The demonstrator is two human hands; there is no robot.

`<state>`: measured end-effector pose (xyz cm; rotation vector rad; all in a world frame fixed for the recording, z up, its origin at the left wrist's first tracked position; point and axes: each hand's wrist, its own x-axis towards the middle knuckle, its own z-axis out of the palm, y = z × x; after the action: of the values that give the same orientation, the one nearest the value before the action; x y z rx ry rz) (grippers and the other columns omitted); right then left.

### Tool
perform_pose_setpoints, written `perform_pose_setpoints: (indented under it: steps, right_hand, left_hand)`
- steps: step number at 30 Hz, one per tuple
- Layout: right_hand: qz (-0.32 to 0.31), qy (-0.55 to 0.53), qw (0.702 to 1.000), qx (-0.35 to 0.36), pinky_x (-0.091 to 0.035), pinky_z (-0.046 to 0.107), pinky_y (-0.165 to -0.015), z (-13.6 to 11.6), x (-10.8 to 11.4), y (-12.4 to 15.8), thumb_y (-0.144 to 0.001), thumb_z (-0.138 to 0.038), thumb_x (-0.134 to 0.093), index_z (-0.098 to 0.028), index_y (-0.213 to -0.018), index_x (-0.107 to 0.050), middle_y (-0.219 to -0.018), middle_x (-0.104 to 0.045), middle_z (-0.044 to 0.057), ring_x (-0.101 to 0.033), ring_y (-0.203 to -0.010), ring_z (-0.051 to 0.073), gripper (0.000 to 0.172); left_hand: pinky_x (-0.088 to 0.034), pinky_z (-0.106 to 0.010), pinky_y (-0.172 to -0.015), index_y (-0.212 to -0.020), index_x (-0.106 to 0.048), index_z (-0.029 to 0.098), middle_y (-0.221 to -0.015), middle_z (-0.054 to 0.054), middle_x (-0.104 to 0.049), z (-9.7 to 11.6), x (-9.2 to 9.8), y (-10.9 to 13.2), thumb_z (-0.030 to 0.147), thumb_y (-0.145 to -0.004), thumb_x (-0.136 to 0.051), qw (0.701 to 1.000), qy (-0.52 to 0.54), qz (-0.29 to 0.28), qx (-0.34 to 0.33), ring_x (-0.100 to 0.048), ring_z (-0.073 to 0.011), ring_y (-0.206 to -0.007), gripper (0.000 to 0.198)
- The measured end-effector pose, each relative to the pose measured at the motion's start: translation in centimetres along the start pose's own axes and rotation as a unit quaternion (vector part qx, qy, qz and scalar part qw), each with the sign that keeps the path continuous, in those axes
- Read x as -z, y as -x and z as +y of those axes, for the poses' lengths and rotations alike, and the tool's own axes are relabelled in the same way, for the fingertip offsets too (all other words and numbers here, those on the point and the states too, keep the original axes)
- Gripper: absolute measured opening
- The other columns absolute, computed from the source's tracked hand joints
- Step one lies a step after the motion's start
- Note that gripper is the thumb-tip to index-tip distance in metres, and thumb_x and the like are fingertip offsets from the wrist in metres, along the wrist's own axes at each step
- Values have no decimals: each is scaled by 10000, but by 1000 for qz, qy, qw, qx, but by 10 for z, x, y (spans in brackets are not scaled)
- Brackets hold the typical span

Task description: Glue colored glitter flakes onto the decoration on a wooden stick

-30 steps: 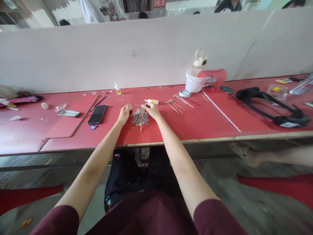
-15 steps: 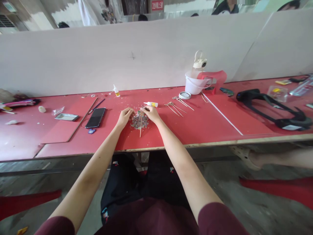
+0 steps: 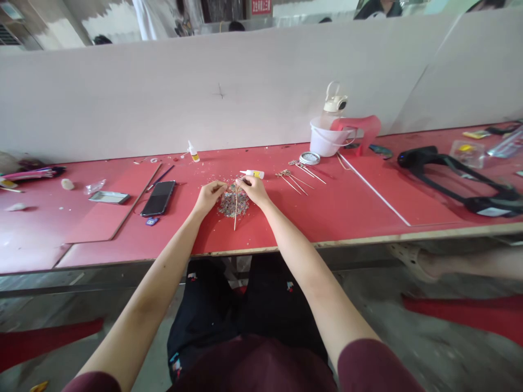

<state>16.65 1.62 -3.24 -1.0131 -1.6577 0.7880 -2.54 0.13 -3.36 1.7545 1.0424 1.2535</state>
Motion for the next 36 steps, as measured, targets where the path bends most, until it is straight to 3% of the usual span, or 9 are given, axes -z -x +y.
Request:
perform_pose_setpoints:
  steps: [5, 9, 14, 19, 25, 29, 36]
  right_hand:
    - [-4, -5, 1000, 3, -279, 268, -567, -4, -1, 1, -831, -540, -590, -195, -629, -501, -579, -395, -41, -370, -564, 116, 410]
    - [6, -8, 1000, 11, -286, 270, -566, -10, -2, 3, -828, -574, -584, -202, -622, -468, -581, -380, -39, -358, -563, 116, 440]
    - [40, -13, 999, 27, -327, 276, -592, -20, -1, 9, -856, -600, -529, -210, -666, -484, -613, -408, -23, -392, -593, 130, 436]
    - [70, -25, 997, 32, -350, 283, -598, -27, -2, 15, -875, -591, -505, -218, -732, -524, -656, -452, -6, -412, -610, 139, 400]
    - [86, -34, 995, 39, -346, 283, -599, -30, -3, 17, -874, -554, -530, -221, -704, -501, -662, -454, -3, -410, -615, 136, 376]
    - [79, -47, 994, 51, -340, 283, -596, -31, -3, 16, -880, -530, -536, -219, -695, -491, -650, -441, -10, -411, -609, 133, 365]
    - [54, -32, 997, 35, -315, 283, -575, -32, -3, 16, -863, -567, -539, -220, -660, -462, -594, -363, -29, -371, -579, 128, 410]
  left_hand:
    - [-382, -213, -475, -752, -570, 172, -710, -16, -645, 3, 0, 1, 291, -887, -485, 1000, -2, -6, 9, -509, -91, -493, 199]
    - [-382, -220, -498, -618, -486, 185, -549, 22, -537, 0, 0, 1, 220, -873, -426, 999, -34, 15, 12, -471, -96, -467, 265]
    - [-347, -228, -466, -534, -419, 196, -427, 31, -473, 2, 0, 4, 303, -910, -431, 998, -50, 9, 22, -417, -91, -397, 391]
    - [-354, -219, -442, -589, -485, 186, -498, 15, -544, 7, -1, 5, 389, -905, -485, 999, -31, -12, 21, -462, -87, -403, 376]
    - [-349, -183, -409, -866, -591, 168, -845, -40, -671, 1, -1, 3, 391, -897, -522, 999, 29, -17, 17, -539, -63, -480, 236]
    - [-359, -185, -408, -983, -618, 167, -874, -48, -682, -3, -1, 2, 363, -906, -503, 1000, 17, -15, 15, -546, -71, -487, 240]
    - [-410, -220, -503, -733, -614, 171, -649, -6, -654, 4, 1, 4, 351, -817, -647, 999, -34, 19, -7, -505, -92, -466, 202]
